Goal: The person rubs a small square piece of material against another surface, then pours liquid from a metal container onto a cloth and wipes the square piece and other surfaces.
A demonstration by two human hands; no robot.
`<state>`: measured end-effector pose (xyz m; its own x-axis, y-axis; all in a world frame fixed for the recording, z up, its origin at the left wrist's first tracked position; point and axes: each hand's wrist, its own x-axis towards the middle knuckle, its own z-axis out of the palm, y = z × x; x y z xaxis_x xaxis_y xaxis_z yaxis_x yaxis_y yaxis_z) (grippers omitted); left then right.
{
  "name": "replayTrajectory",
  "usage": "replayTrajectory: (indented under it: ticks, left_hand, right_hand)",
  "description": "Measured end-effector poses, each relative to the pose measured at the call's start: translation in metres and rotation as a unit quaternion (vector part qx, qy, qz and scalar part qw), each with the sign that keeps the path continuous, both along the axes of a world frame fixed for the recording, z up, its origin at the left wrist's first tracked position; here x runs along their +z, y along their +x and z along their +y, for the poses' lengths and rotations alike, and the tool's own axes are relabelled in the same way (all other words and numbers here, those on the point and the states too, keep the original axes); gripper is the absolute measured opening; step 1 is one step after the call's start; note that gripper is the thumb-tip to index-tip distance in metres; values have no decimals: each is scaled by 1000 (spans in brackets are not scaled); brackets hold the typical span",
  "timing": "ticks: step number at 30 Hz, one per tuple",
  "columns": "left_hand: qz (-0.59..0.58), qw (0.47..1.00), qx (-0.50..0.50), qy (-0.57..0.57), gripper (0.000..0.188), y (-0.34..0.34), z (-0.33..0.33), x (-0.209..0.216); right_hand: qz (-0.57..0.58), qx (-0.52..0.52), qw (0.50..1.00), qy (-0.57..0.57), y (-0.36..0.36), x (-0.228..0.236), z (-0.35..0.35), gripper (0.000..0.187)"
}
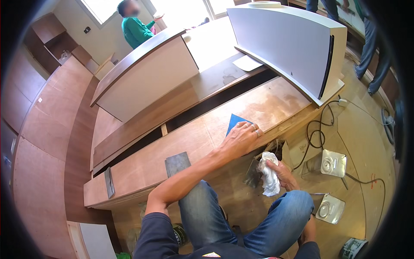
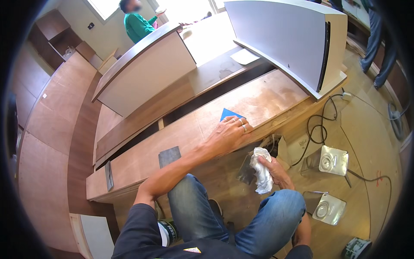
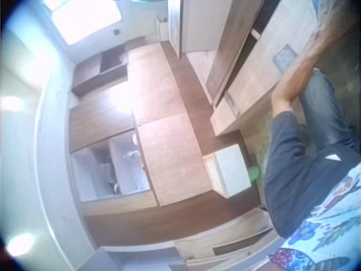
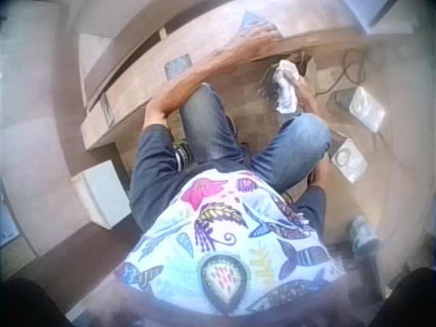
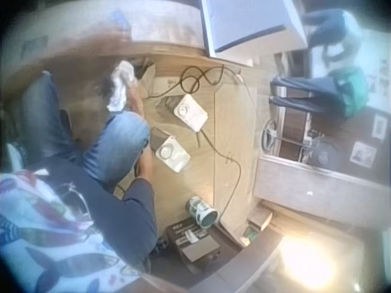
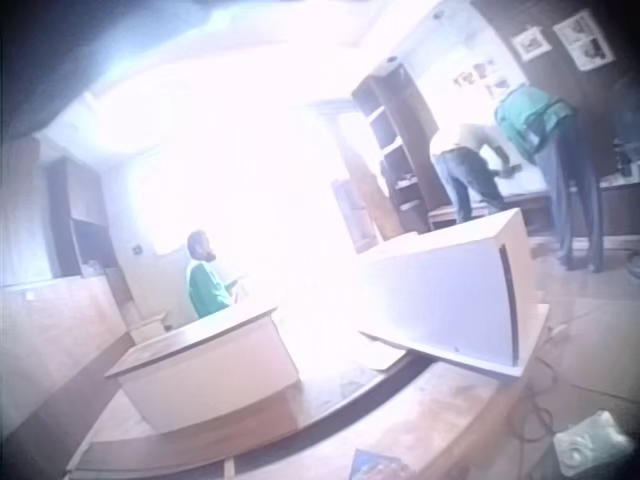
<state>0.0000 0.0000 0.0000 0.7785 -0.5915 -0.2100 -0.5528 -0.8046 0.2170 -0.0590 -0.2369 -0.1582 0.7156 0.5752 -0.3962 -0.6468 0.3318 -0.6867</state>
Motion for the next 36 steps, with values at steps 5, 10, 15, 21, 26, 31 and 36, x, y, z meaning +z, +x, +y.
replayTrajectory:
  ticks: [5,10,15,21,26,31,36]
  left_hand:
    - [-170,982,82,-15,71,-24,0,-33]
    - [-197,979,41,-13,67,-17,6,-58]
    - [-230,973,-17,1,53,-16,32,-75]
    - [-257,947,-176,-82,46,-33,48,-62]
    - [-242,942,-204,-108,46,-31,66,-56]
    - [-210,959,-38,-186,52,-37,61,-68]
    - [-238,963,-20,-124,49,-32,60,-78]
  right_hand:
    - [4,-10,1000,-10,2,-1,1,36]
    - [-10,-45,999,-22,7,6,-10,36]
    - [-66,-94,992,-45,19,24,-18,31]
    - [-112,-169,976,-81,31,69,-42,25]
    - [-263,-184,927,-192,62,104,-37,33]
    - [-452,-81,786,-414,92,138,-14,33]
    - [-631,-10,577,-518,113,152,27,32]
